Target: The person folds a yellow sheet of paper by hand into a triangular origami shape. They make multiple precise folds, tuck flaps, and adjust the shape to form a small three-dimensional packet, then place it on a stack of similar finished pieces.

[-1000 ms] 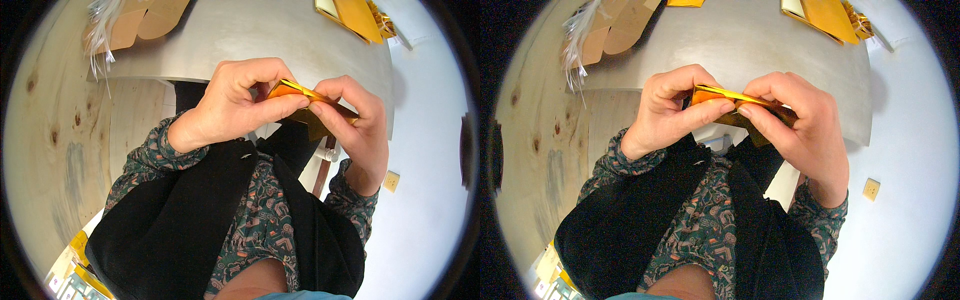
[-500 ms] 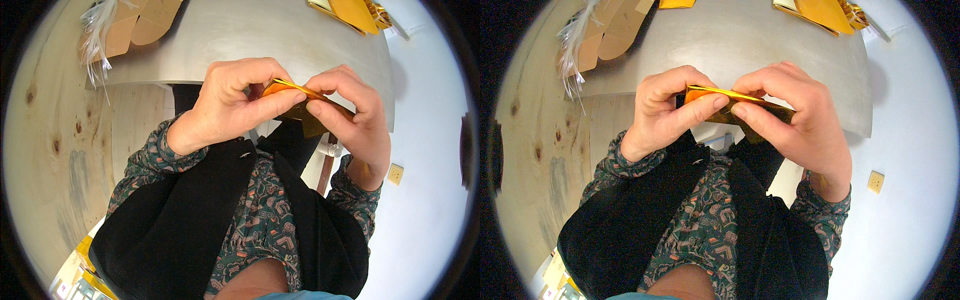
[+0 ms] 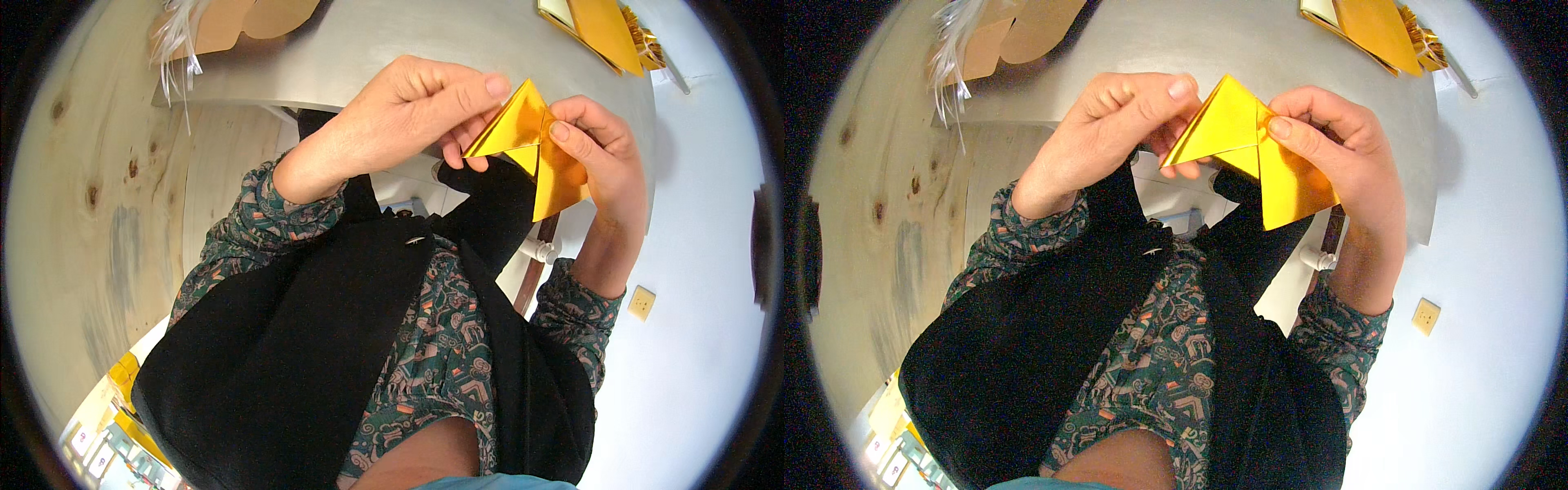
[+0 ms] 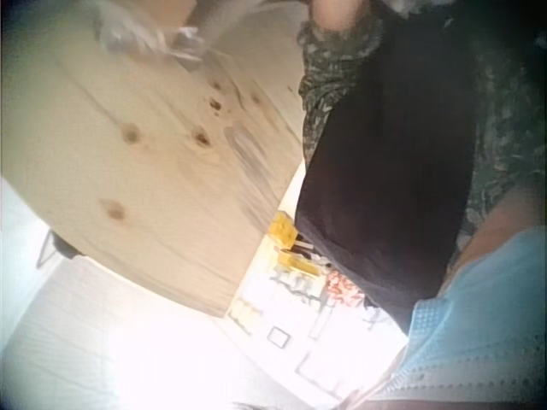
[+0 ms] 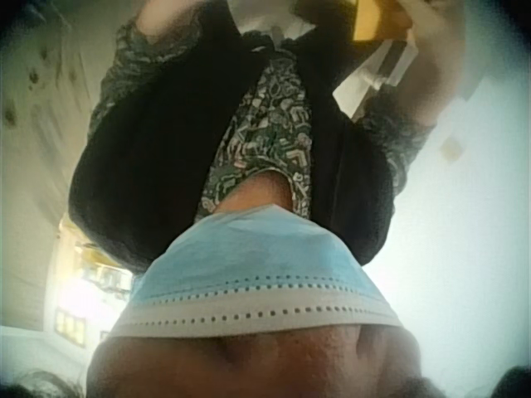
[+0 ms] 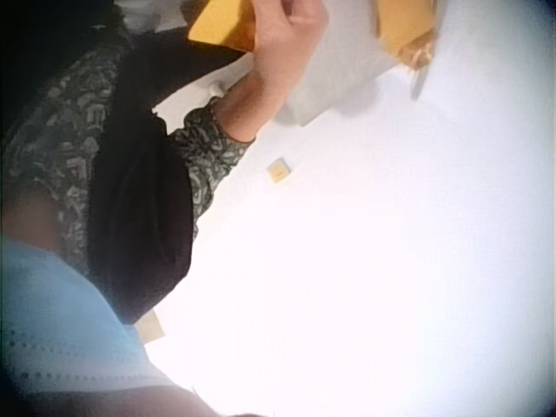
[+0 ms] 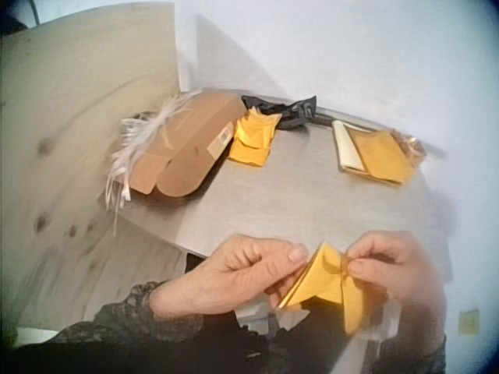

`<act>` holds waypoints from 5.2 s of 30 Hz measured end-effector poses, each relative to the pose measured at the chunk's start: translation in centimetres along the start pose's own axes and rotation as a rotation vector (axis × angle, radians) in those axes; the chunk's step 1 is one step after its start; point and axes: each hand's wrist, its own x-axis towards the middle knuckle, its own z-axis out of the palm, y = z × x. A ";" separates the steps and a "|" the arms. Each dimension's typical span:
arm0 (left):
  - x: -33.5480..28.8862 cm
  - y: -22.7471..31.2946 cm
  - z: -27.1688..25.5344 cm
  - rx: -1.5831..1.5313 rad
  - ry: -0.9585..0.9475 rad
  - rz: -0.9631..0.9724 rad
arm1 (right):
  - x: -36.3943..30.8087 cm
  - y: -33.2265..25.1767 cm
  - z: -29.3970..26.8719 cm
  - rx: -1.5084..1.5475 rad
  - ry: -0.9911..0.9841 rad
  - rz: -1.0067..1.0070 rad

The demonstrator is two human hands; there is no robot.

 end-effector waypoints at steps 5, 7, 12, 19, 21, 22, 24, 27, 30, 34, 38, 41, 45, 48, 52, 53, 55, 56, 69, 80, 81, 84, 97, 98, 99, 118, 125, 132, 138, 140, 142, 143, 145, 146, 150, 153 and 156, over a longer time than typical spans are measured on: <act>-0.2 0.2 0.0 0.038 -0.077 -0.043 | 0.4 1.3 -0.5 0.054 -0.036 -0.003; -0.2 0.3 0.0 0.018 -0.083 -0.060 | 0.6 1.5 -0.6 0.078 -0.046 0.005; 0.0 0.4 0.1 0.008 -0.071 -0.081 | 1.0 1.7 -0.9 0.122 -0.073 0.021; -0.1 0.3 0.2 0.020 -0.063 -0.092 | 1.2 1.9 -1.2 0.105 -0.096 0.023; 0.0 0.3 0.3 0.022 -0.058 -0.098 | 1.2 1.6 -1.3 0.097 -0.097 0.027; -0.1 0.2 0.3 0.024 -0.052 -0.101 | 1.1 1.5 -1.4 0.070 -0.106 0.018; 0.0 0.2 0.4 0.034 -0.042 -0.100 | 1.0 1.0 -1.5 0.031 -0.124 -0.016; 0.0 0.3 0.5 0.062 -0.029 -0.094 | 0.7 0.6 -1.2 0.055 -0.099 0.020; -0.1 0.4 0.6 0.114 0.002 -0.084 | 0.6 0.3 -1.1 0.045 -0.088 0.030; -0.2 0.1 0.8 0.116 0.007 -0.043 | 0.5 0.1 -1.0 0.074 -0.122 -0.006; -0.3 -0.3 0.7 0.125 0.020 -0.025 | 0.5 -0.1 -1.0 0.036 -0.110 0.006; 0.0 -0.6 0.3 0.334 0.018 0.137 | 0.4 -0.1 -1.0 -0.027 -0.103 -0.031; 0.6 -0.6 0.2 0.425 0.062 0.300 | 0.5 -0.1 -0.8 -0.077 -0.109 -0.082; 1.0 -0.7 0.2 0.424 0.033 0.264 | 0.5 -0.1 -0.7 -0.092 -0.131 -0.097; 1.1 -1.1 0.5 0.429 0.070 0.308 | 0.7 -0.1 -0.5 -0.078 -0.143 -0.119; 0.9 -1.2 0.6 0.424 0.080 0.297 | 0.6 -0.1 -0.5 -0.104 -0.148 -0.120; 0.7 -1.1 0.8 0.399 0.083 0.268 | 0.6 -0.3 -0.6 -0.114 -0.165 -0.106; 0.6 -1.0 0.9 0.378 0.076 0.253 | 0.6 -0.3 -0.6 -0.129 -0.173 -0.114; 0.1 -0.6 0.8 0.247 -0.058 0.161 | 0.4 -0.8 -0.2 -0.163 -0.235 -0.146; -0.4 -0.8 1.7 0.282 0.062 0.240 | 0.5 -0.7 -0.4 -0.197 -0.251 -0.203; -0.4 -0.8 1.7 0.312 0.071 0.252 | 0.5 -0.7 -0.4 -0.197 -0.249 -0.191; -0.3 -0.9 1.8 0.379 0.131 0.297 | 0.7 -0.7 -0.3 -0.162 -0.251 -0.158; -0.7 -1.1 1.6 0.543 0.157 0.306 | 1.6 -0.2 -0.4 -0.159 -0.340 -0.162; -0.7 -1.1 1.6 0.546 0.157 0.307 | 1.6 -0.1 -0.4 -0.175 -0.336 -0.193; -0.6 -1.1 1.5 0.549 0.157 0.308 | 1.7 -0.1 -0.3 -0.186 -0.334 -0.225; -0.8 -1.4 1.2 0.350 0.064 0.046 | 1.9 0.2 -0.2 -0.284 -0.274 -0.277; 0.0 -1.9 1.0 0.422 -0.018 0.171 | 2.0 0.9 0.2 -0.239 -0.291 -0.253; 0.6 -2.5 1.2 0.350 0.060 0.196 | 2.1 0.5 -0.5 -0.168 -0.272 -0.117; -0.1 -1.7 0.9 0.053 0.038 -0.068 | 2.3 1.3 -0.9 -0.093 -0.182 -0.075; -0.3 -1.5 0.8 0.022 0.016 -0.125 | 2.3 1.8 -1.0 -0.060 -0.146 -0.063; -0.6 -1.4 0.9 0.031 0.009 -0.144 | 2.3 2.2 -1.2 -0.040 -0.128 -0.066; -0.6 -1.4 1.1 0.046 0.006 -0.157 | 2.2 2.3 -1.3 -0.041 -0.131 -0.078; -0.6 -1.4 1.2 0.081 0.015 -0.136 | 2.3 2.5 -1.5 -0.045 -0.138 -0.099; -0.6 -1.4 1.2 0.105 0.026 -0.130 | 2.4 2.6 -1.5 -0.034 -0.142 -0.093; -0.7 -1.4 1.7 0.142 0.057 -0.088 | 2.4 2.6 -1.6 -0.013 -0.142 -0.111; -0.7 -1.4 1.8 0.145 0.072 -0.090 | 2.5 2.7 -1.6 -0.031 -0.135 -0.127; -0.7 -1.5 1.9 0.142 0.080 -0.081 | 2.5 2.8 -1.7 -0.025 -0.139 -0.128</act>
